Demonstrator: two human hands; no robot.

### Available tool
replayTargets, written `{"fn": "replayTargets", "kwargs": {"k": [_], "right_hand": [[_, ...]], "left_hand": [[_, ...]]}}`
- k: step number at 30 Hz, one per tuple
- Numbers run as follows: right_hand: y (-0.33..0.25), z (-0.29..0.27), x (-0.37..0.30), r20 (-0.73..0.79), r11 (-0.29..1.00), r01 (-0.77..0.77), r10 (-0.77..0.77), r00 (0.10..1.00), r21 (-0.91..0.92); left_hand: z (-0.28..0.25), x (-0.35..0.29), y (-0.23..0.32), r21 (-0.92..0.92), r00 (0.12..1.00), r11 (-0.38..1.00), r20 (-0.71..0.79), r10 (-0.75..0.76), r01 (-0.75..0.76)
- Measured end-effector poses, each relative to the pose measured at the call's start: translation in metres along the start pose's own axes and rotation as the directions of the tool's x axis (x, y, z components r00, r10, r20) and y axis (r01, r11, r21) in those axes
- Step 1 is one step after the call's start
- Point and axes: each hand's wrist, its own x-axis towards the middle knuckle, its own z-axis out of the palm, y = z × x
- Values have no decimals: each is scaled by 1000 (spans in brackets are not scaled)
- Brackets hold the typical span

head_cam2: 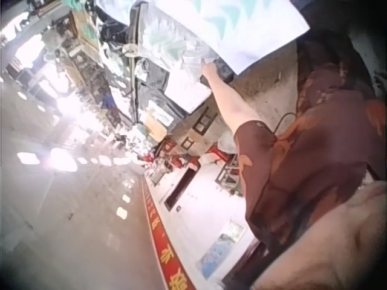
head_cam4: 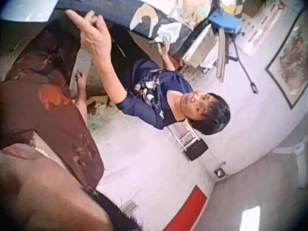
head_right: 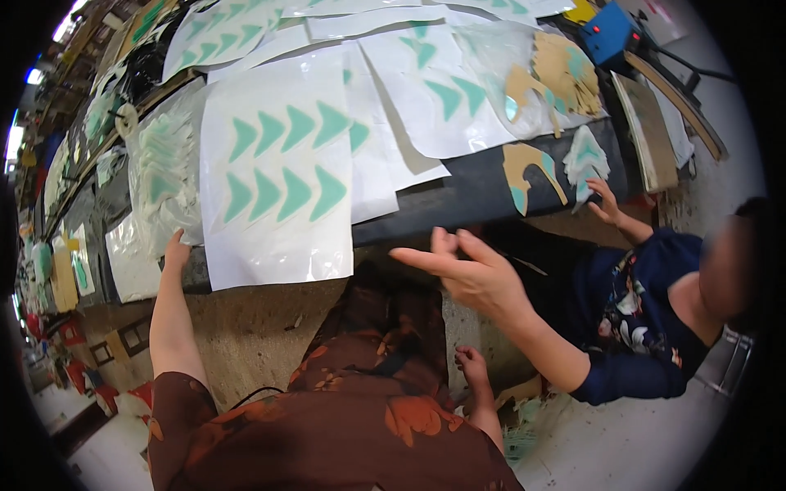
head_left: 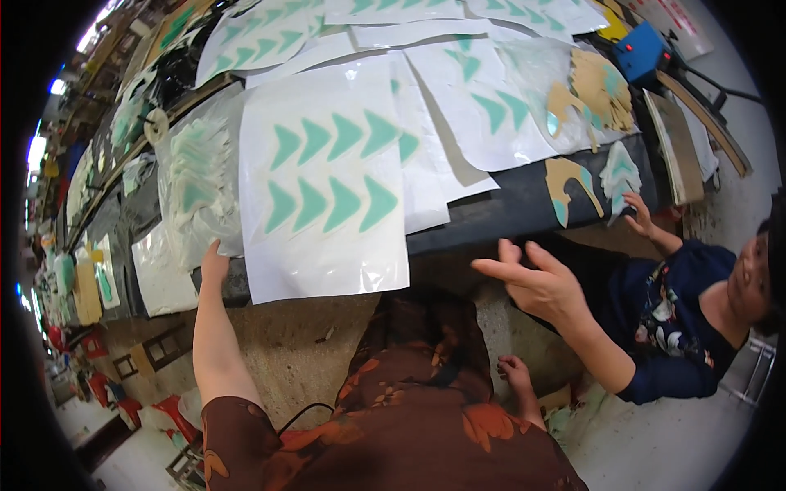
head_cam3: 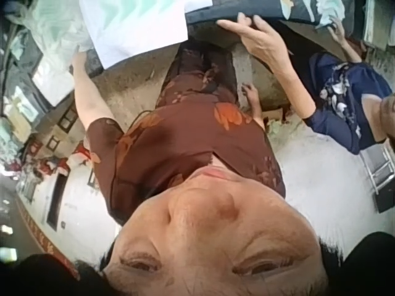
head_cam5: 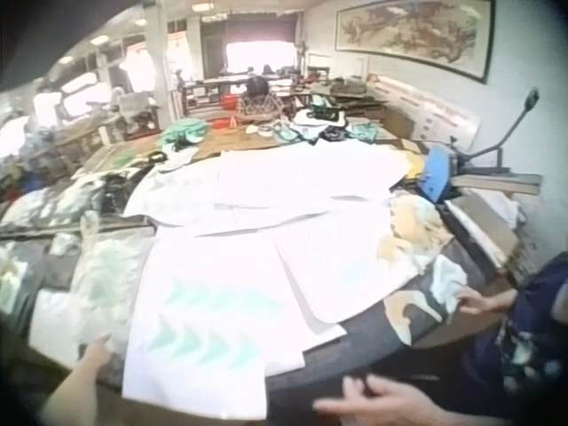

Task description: Organizing and inspecting cut shoe components on a work surface in a factory.

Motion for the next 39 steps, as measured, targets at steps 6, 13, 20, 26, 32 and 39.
{"fn": "replayTargets", "kwargs": {"k": [6, 13, 20, 26, 32, 39], "right_hand": [[5, 7, -4, -9, 1000, -9, 9, 1000, 4], [7, 0, -8, 84, 999, 14, -16, 996, 31], [-24, 3, -7, 140, 998, 45, -50, 989, 33], [-408, 237, -127, 662, -329, -599, 560, 499, 730], [-460, 292, -246, 925, -907, -208, 332, 183, 367], [-458, 302, -266, 910, -899, -148, 401, 105, 413]], "left_hand": [[-2, -9, -19, 68, 999, 998, -40, 12, -9], [-10, -54, -13, -91, 989, 993, -126, -82, 70], [-4, -84, -38, -257, 961, 958, -205, -184, 129], [9, -140, -85, -346, 931, 908, -187, -314, 237], [51, -203, -144, -498, 893, 771, 16, -450, 397], [69, -239, -150, -597, 857, 618, 307, -413, 512]]}}
